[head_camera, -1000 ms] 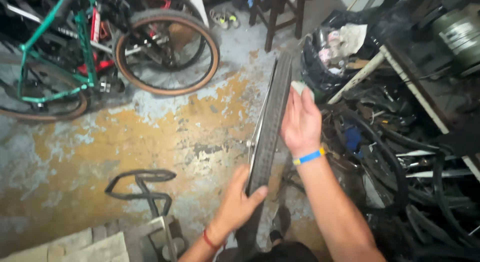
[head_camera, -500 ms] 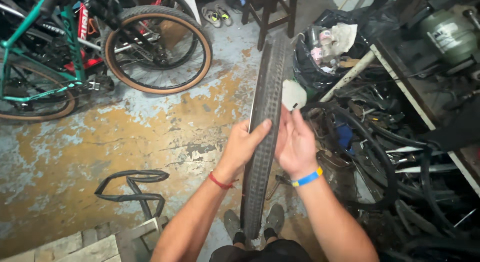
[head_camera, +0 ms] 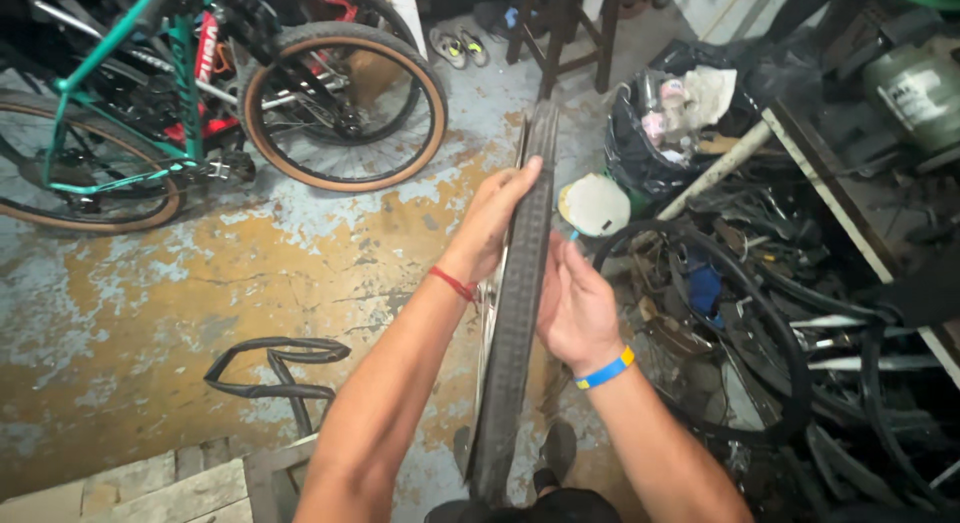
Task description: The person removes a tire and tube from a bicycle wheel, then fits a new tire and tube onto the rim by hand.
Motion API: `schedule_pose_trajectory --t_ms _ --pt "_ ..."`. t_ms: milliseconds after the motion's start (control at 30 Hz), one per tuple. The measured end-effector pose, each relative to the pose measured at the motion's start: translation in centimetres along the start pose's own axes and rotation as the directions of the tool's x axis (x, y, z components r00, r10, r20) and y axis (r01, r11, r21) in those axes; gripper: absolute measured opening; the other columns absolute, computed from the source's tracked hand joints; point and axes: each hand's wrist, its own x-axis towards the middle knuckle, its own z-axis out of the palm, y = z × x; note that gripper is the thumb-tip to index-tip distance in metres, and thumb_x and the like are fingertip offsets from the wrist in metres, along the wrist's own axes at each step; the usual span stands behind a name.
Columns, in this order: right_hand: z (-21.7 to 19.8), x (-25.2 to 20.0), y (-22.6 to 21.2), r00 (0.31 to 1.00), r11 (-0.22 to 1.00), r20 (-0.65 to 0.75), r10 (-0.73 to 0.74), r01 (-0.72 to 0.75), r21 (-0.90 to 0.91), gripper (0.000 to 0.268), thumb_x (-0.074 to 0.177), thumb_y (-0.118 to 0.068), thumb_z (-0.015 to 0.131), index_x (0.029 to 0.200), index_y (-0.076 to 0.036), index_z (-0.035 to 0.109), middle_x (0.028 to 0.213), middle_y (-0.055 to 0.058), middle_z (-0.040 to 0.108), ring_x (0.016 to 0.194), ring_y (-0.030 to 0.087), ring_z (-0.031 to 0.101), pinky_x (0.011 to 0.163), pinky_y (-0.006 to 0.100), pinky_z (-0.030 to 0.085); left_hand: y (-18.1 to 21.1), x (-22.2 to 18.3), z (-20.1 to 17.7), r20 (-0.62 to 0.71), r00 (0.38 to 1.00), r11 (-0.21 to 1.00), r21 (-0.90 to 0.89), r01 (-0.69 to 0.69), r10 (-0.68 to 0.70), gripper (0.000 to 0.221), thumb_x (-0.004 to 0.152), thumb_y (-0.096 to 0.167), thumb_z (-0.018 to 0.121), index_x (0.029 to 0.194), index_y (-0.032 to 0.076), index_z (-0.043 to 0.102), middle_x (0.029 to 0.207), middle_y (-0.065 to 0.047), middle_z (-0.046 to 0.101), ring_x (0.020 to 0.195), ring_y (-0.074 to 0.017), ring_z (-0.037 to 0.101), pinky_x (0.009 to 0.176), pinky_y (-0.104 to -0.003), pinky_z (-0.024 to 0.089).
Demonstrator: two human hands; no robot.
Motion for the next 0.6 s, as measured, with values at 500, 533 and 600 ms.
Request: schedule_pose_trajectory --t_ms 500,533,600 --pt "0.8 2.9 -1.8 0.984 0.995 -0.149 -0.095 0.088 -0.055 0.038 0.107 -0.033 0.057 0.131 -0.006 0.069 0.128 0.012 0.075 0.118 0.024 0.073 0.103 0.038 0.059 0.4 -9.0 -0.9 0.064 0.994 0.989 -0.122 -0.08 0.088 0.04 0.08 0.025 0.092 0.097 0.001 0.065 0.079 -0.005 0.064 0.071 -0.0153 0.069 0.056 -0.027 0.057" --pt "1.2 2.1 -1.0 0.984 0.995 -0.148 -0.095 0.088 -0.053 0.038 0.107 -0.033 0.057 0.131 -0.006 0.069 0.128 0.012 0.075 0.118 0.024 0.073 0.103 0.038 0.059 0.8 -9.2 -0.7 0.063 0.994 0.989 -0.121 -0.081 0.089 0.04 0.08 0.025 0.092 0.097 0.001 0.065 0.079 -0.005 0.064 0.071 -0.0153 0.069 0.056 -0.027 0.057" --pt "1.8 0.5 0.5 0.976 0.998 -0.208 -0.063 0.064 -0.002 0.039 0.107 -0.035 0.057 0.131 -0.007 0.07 0.125 0.015 0.074 0.116 0.026 0.071 0.109 0.046 0.058 1.4 -9.7 -0.2 0.073 0.99 0.985 -0.132 -0.108 0.118 0.04 0.077 0.022 0.093 0.099 0.002 0.066 0.081 -0.004 0.066 0.074 -0.0133 0.069 0.061 -0.024 0.058"
